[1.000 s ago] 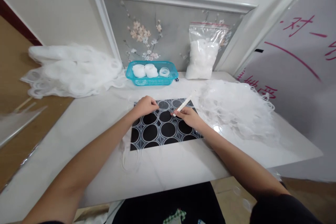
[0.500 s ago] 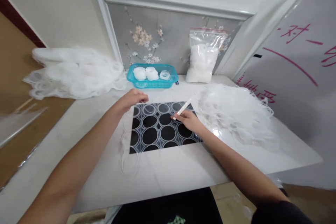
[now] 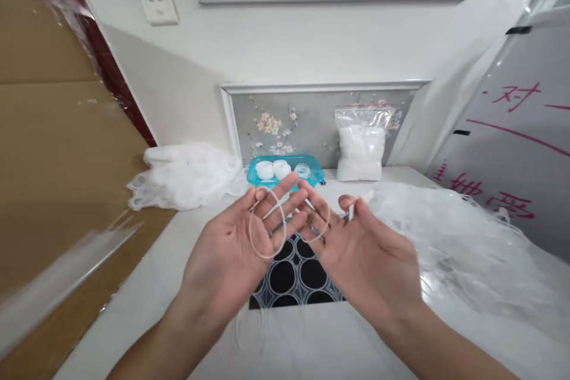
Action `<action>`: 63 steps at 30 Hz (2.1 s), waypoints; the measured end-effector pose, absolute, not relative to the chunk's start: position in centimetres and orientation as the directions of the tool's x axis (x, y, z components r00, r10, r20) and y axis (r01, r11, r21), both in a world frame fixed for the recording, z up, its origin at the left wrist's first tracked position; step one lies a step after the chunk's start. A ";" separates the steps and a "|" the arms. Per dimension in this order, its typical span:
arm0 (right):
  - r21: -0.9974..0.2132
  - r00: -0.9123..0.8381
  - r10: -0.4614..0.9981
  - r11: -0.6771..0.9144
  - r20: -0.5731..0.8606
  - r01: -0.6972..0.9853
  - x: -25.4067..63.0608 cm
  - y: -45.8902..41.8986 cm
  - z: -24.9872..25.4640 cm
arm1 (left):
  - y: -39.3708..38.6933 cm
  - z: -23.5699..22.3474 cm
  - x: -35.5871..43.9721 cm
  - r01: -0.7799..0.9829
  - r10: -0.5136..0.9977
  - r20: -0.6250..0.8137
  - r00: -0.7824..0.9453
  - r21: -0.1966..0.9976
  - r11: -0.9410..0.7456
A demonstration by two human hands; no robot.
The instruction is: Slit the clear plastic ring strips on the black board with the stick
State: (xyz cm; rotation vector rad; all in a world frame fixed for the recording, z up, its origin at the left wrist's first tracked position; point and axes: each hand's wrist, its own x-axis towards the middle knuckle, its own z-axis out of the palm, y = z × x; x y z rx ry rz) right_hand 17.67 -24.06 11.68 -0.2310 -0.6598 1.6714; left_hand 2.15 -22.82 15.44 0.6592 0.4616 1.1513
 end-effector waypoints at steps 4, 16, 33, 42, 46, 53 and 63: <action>-0.448 -0.288 0.956 -0.232 0.060 -0.863 16.9 -24.5 12.6 | -23.9 15.3 2.2 -0.702 0.952 -0.031 0.303 0.669 0.245; -0.404 -0.305 0.952 -0.282 -0.009 -0.870 17.0 -25.2 12.2 | -24.9 15.2 2.0 -0.696 0.919 -0.047 0.390 0.639 0.328; -0.519 -0.189 0.978 -0.119 0.085 -0.846 18.0 -27.1 12.9 | -25.2 15.1 2.1 -0.716 0.953 -0.004 0.302 0.659 0.230; -0.489 -0.345 0.938 -0.290 0.025 -0.822 17.7 -27.7 12.9 | -25.2 15.1 2.0 -0.685 0.936 -0.035 0.349 0.672 0.281; -0.480 -0.367 0.930 -0.308 0.032 -0.821 17.4 -27.5 12.6 | -25.2 15.0 1.9 -0.664 0.925 -0.036 0.378 0.686 0.298; -0.457 -0.411 0.911 -0.356 0.024 -0.815 17.0 -27.4 12.4 | -25.4 14.5 1.6 -0.662 0.914 -0.015 0.406 0.685 0.305; -0.458 -0.413 0.910 -0.356 0.027 -0.815 16.8 -27.2 12.2 | -25.2 14.7 1.8 -0.670 0.922 -0.016 0.386 0.682 0.292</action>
